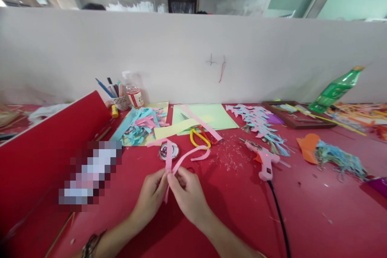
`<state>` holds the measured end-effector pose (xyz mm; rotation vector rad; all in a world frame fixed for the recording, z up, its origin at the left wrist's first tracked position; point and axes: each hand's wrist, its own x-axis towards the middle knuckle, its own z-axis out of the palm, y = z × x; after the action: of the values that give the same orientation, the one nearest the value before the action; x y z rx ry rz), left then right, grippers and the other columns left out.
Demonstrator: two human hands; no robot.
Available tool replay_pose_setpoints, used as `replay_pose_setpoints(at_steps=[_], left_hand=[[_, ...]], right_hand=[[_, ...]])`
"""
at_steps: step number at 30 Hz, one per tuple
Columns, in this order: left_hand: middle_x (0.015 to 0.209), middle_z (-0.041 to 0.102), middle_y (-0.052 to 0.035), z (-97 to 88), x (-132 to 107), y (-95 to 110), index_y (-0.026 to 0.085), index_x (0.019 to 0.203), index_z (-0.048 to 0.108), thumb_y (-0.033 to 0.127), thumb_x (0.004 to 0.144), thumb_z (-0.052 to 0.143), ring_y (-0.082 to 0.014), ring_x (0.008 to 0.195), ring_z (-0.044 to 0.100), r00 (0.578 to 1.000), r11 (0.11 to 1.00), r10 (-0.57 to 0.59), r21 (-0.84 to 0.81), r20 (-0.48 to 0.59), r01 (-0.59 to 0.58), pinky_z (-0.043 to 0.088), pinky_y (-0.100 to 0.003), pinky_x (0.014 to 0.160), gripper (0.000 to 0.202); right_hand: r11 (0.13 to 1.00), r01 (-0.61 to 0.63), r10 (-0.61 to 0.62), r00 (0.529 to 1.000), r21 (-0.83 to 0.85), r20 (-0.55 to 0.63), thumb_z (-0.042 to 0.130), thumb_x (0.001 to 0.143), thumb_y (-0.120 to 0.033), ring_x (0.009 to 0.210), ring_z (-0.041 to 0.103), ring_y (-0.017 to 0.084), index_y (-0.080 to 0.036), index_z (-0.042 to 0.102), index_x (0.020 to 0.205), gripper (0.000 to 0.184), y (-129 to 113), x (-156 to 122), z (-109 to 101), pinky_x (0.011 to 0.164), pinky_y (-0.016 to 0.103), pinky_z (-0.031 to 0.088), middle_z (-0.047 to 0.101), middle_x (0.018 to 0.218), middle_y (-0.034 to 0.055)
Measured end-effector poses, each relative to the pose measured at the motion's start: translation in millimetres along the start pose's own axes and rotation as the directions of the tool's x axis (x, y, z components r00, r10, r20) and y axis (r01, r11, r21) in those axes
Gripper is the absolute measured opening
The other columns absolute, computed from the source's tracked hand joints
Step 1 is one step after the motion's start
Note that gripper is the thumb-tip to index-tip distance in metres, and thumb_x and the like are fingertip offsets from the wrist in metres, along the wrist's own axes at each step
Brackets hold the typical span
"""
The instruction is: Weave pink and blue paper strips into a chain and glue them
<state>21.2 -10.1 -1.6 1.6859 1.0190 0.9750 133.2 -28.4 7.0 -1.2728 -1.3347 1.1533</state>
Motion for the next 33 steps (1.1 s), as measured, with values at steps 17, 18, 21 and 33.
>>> replay_pose_setpoints(at_steps=[17, 18, 21, 33], left_hand=[[0.054, 0.046, 0.0033, 6.0, -2.2, 6.8, 0.015, 0.063, 0.046, 0.038, 0.084, 0.035, -0.0088, 0.05, 0.042, 0.986, 0.979, -0.134, -0.168, -0.095, 0.116, 0.034, -0.018, 0.048, 0.033], [0.054, 0.047, 0.0033, 5.5, -1.9, 6.7, 0.015, 0.063, 0.047, 0.037, 0.084, 0.035, -0.0089, 0.051, 0.042, 0.989, 0.98, -0.123, -0.166, -0.077, 0.109, 0.035, -0.018, 0.05, 0.032], [0.054, 0.048, 0.0039, 4.0, -0.9, 5.6, 0.016, 0.064, 0.047, 0.033, 0.084, 0.036, -0.0087, 0.053, 0.044, 0.996, 0.989, -0.08, -0.125, -0.038, 0.074, 0.035, -0.018, 0.052, 0.029], [0.052, 0.04, 0.0057, -0.7, 1.3, -2.6, 0.016, 0.06, 0.039, 0.034, 0.085, 0.035, -0.0072, 0.048, 0.036, 0.993, 0.997, -0.022, 0.067, -0.117, 0.03, 0.026, -0.018, 0.046, 0.031]], right_hand=[[0.991, -0.086, 0.089, 0.996, 0.1, -0.02, 0.041, 0.079, -0.036, 0.041, 0.032, 0.006, -0.018, 0.039, 0.06, 0.026, -0.4, -0.4, 2.7, 0.038, 0.019, 0.026, 0.034, 0.047, -0.0072], [0.991, -0.085, 0.088, 0.996, 0.1, -0.033, 0.041, 0.079, -0.036, 0.04, 0.033, 0.006, -0.018, 0.039, 0.059, 0.026, -0.2, 0.0, 2.3, 0.038, 0.019, 0.026, 0.034, 0.047, -0.0073], [0.992, -0.08, 0.086, 0.995, 0.094, -0.059, 0.041, 0.079, -0.037, 0.042, 0.033, 0.006, -0.018, 0.04, 0.061, 0.026, 0.0, 0.8, 1.4, 0.04, 0.019, 0.027, 0.035, 0.049, -0.0069], [0.998, -0.066, 0.066, 0.997, -0.009, 0.041, 0.038, 0.08, -0.029, 0.042, 0.038, 0.006, -0.017, 0.041, 0.061, 0.022, 0.2, -2.5, 1.0, 0.041, 0.018, 0.028, 0.038, 0.045, -0.0062]])
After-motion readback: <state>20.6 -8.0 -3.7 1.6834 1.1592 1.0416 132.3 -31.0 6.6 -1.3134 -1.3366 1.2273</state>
